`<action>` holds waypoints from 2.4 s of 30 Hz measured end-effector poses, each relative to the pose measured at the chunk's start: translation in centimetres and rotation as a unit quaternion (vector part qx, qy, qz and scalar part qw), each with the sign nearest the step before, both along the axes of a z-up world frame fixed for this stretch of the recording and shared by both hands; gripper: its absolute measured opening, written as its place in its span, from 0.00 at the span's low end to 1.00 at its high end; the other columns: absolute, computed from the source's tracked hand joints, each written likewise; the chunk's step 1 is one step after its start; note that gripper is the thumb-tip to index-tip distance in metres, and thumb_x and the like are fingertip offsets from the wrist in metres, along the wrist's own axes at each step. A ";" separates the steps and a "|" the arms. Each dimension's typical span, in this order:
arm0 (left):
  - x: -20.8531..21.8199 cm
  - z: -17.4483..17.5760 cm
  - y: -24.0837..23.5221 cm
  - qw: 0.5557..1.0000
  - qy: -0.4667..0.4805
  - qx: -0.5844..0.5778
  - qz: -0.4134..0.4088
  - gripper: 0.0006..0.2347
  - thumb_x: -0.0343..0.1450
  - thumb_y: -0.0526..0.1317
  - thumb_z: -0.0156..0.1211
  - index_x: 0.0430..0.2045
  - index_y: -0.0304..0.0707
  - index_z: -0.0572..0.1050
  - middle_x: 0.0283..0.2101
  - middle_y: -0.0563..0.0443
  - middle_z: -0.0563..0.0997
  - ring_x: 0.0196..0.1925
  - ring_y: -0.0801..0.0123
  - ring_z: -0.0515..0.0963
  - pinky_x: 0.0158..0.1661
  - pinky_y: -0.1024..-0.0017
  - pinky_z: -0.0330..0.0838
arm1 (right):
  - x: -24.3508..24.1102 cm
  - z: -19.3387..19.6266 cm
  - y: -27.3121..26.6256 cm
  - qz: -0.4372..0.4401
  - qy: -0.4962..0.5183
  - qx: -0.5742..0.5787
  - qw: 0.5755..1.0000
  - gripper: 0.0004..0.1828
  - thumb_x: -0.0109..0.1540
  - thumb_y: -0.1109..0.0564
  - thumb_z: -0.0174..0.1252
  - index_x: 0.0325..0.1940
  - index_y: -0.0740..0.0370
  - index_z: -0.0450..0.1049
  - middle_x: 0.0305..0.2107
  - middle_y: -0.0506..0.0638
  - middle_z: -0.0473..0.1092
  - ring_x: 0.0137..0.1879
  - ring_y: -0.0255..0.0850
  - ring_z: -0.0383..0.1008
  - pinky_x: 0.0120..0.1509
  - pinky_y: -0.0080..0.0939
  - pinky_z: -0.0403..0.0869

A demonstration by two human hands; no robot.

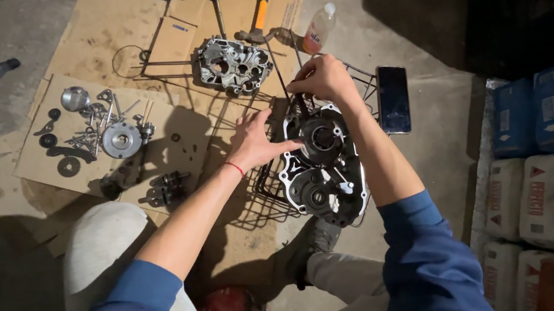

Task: The person sits on the floor assembling a motorcycle engine. They place the crankshaft into the engine case, fit a bearing over it, then pick up the gear cluster and mesh the gears together by hand, fitting components onto the shafts while checking alignment.

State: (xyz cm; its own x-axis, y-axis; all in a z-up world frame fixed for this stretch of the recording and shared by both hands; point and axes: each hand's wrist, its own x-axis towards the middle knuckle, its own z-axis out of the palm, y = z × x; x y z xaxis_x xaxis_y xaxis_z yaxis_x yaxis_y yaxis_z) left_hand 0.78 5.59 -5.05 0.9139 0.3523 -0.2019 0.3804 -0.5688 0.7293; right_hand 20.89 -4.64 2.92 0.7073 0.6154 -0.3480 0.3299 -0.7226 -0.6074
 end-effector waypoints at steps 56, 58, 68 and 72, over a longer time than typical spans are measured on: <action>13.5 0.1 2.0 0.956 0.004 -0.221 -0.191 0.08 0.63 0.38 0.72 0.32 0.35 0.86 0.24 0.52 0.85 0.17 0.77 0.80 0.22 0.78 0.74 | -7.9 10.5 -11.7 0.198 -0.130 0.165 0.957 0.14 0.57 0.64 0.66 0.47 0.62 0.80 0.40 0.53 0.77 0.42 0.46 0.80 0.47 0.42 0.79; 13.4 0.0 2.4 0.958 0.018 -0.223 -0.179 0.08 0.63 0.37 0.72 0.32 0.35 0.86 0.24 0.52 0.85 0.17 0.77 0.79 0.22 0.77 0.74 | -8.1 11.1 -11.3 0.212 -0.149 0.161 0.952 0.14 0.57 0.64 0.66 0.48 0.63 0.80 0.40 0.54 0.76 0.42 0.49 0.79 0.46 0.43 0.78; 12.1 1.8 3.3 0.957 0.059 -0.235 -0.158 0.07 0.63 0.37 0.71 0.32 0.37 0.87 0.25 0.54 0.85 0.17 0.77 0.77 0.22 0.76 0.72 | -7.8 9.9 -10.7 0.348 -0.336 0.126 0.866 0.10 0.60 0.60 0.63 0.44 0.65 0.74 0.32 0.53 0.70 0.39 0.50 0.73 0.42 0.47 0.74; 13.5 -0.4 4.4 0.966 0.021 -0.217 -0.137 0.07 0.64 0.37 0.71 0.33 0.37 0.86 0.25 0.52 0.85 0.19 0.74 0.77 0.23 0.74 0.72 | -8.1 9.9 -10.2 0.367 -0.394 0.074 0.839 0.09 0.58 0.57 0.63 0.39 0.62 0.74 0.31 0.51 0.69 0.39 0.47 0.72 0.42 0.46 0.72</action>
